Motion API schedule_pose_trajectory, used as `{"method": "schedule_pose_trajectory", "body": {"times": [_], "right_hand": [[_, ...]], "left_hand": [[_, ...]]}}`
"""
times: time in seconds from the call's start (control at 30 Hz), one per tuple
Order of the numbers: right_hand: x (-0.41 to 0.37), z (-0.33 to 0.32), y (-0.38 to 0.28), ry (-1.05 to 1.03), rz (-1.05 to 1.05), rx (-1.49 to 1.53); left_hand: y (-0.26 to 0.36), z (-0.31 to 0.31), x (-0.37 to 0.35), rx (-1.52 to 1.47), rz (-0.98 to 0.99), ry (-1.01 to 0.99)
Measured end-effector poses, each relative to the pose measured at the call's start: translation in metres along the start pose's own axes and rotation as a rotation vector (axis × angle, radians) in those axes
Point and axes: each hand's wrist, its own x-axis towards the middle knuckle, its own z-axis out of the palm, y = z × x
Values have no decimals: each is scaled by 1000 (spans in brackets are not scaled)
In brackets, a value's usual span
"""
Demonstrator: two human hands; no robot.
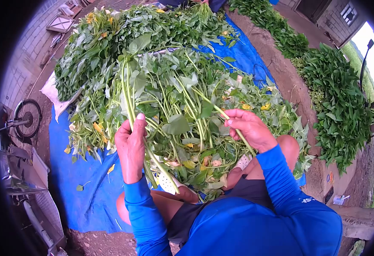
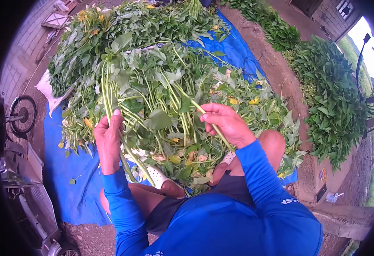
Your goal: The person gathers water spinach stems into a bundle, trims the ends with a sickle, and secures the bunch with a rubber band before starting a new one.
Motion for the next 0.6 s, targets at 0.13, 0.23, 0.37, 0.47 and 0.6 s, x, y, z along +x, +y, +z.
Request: {"method": "schedule_pose_trajectory", "body": {"times": [0.13, 0.23, 0.37, 0.47, 0.6], "right_hand": [[-7, -20, 21, 154, 77, -165], [-19, -17, 4, 156, -39, -27], [-24, -13, 28, 173, -106, 80], [-21, 13, 46, 192, -160, 131], [-13, 42, 66, 152, -224, 120]], "left_hand": [[3, 3, -9, 6, -6, -22], [-4, 2, -11, -15, -19, -30], [-17, 11, -14, -43, -9, -79], [-26, 27, -19, -89, 8, -67], [-28, 46, -27, -135, 22, -90]]}}
